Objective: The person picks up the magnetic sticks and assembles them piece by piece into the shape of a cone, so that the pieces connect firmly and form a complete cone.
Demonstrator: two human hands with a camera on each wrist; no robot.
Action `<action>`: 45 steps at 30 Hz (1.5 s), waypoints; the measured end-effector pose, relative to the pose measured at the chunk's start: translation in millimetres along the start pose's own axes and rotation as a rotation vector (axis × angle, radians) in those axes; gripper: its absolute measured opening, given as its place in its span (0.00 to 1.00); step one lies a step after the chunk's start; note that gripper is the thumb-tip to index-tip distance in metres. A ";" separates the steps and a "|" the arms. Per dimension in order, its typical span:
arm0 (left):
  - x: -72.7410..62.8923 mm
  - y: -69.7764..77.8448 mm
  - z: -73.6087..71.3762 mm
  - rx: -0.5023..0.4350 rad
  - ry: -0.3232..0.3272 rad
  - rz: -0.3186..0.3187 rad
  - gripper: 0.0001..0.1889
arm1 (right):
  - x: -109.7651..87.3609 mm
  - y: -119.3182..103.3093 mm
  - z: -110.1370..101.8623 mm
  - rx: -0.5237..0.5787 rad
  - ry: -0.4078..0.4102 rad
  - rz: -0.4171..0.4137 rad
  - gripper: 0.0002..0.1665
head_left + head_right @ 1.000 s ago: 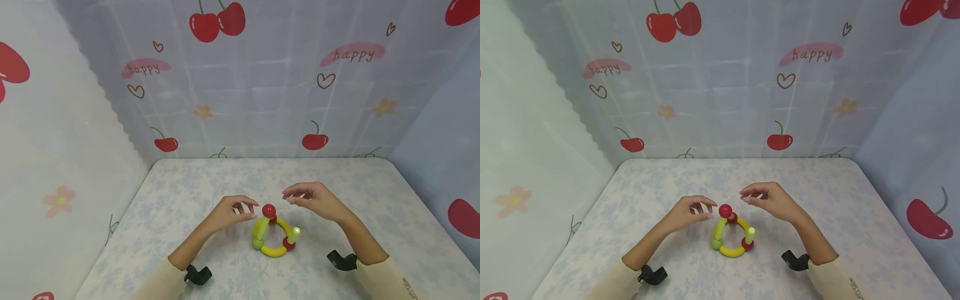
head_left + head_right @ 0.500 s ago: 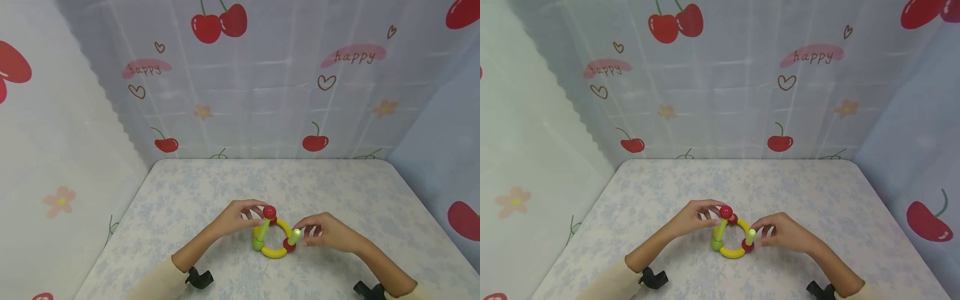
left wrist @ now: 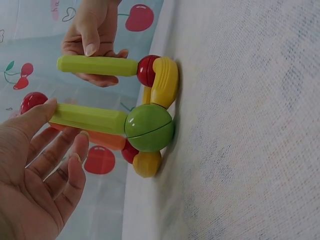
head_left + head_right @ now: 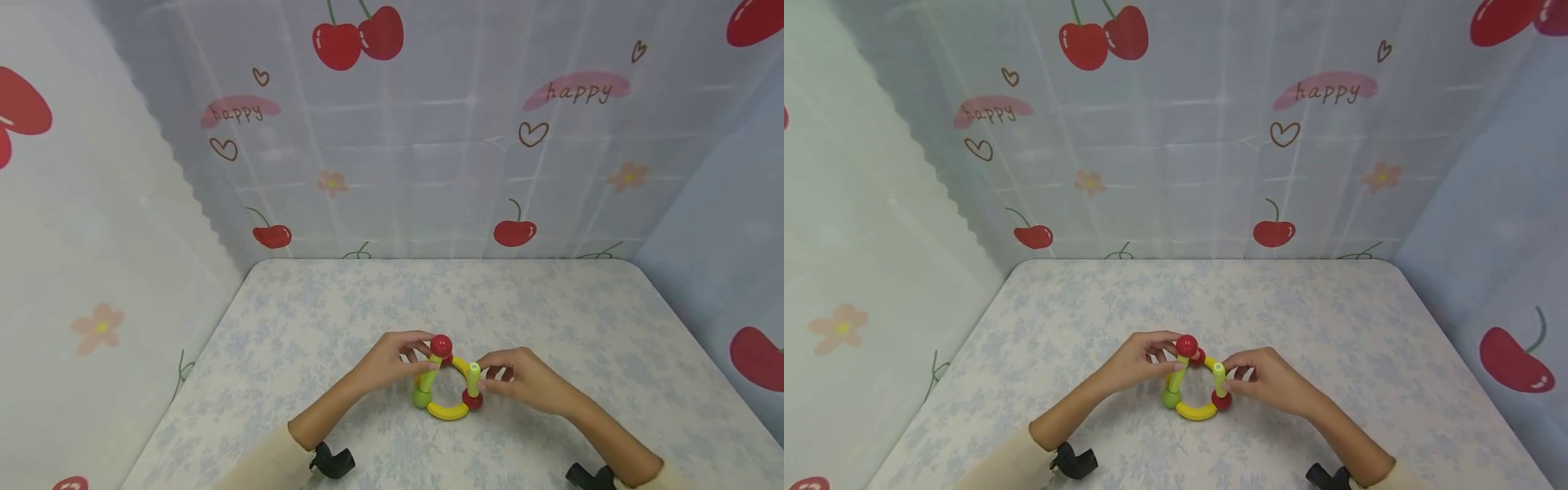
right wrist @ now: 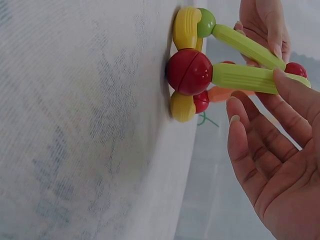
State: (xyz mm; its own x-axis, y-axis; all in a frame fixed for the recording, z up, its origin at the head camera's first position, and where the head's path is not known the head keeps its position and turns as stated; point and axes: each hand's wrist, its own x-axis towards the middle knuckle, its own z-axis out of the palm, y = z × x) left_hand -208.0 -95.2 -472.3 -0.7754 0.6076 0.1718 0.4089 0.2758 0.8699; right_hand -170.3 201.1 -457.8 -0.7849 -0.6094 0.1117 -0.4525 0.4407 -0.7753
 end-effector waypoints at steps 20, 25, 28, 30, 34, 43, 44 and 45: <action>0.0 3.8 3.5 -0.021 -0.010 0.012 0.23 | 16.0 -0.6 12.2 0.009 -0.008 0.020 0.14; -0.7 5.7 4.9 -0.052 -0.021 0.017 0.24 | 18.2 -1.0 12.9 0.012 -0.010 0.042 0.12; -0.7 2.6 5.6 -0.057 -0.027 0.027 0.24 | 18.9 -0.3 13.8 0.015 -0.010 0.046 0.13; -1.0 3.2 5.8 -0.046 -0.028 0.031 0.24 | 19.0 -0.3 14.2 0.015 -0.008 0.047 0.13; -0.9 2.4 6.8 -0.028 -0.029 0.041 0.24 | 18.7 -0.2 14.7 0.005 0.002 0.050 0.10; -0.7 1.8 7.7 -0.026 -0.037 0.041 0.24 | 18.2 -1.2 15.0 0.000 0.000 0.052 0.13; -0.7 1.8 7.8 -0.024 -0.037 0.042 0.24 | 18.0 -1.5 15.0 0.001 0.000 0.048 0.14; -0.9 1.9 7.8 -0.022 -0.038 0.043 0.24 | 17.8 -1.7 15.0 0.003 0.000 0.045 0.13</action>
State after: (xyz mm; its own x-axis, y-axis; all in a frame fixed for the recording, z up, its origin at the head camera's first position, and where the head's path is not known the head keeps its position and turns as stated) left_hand -202.8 -89.4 -474.4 -0.7386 0.6462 0.1920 0.4306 0.2330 0.8720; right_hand -177.1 179.6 -463.9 -0.8046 -0.5889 0.0764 -0.4154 0.4662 -0.7811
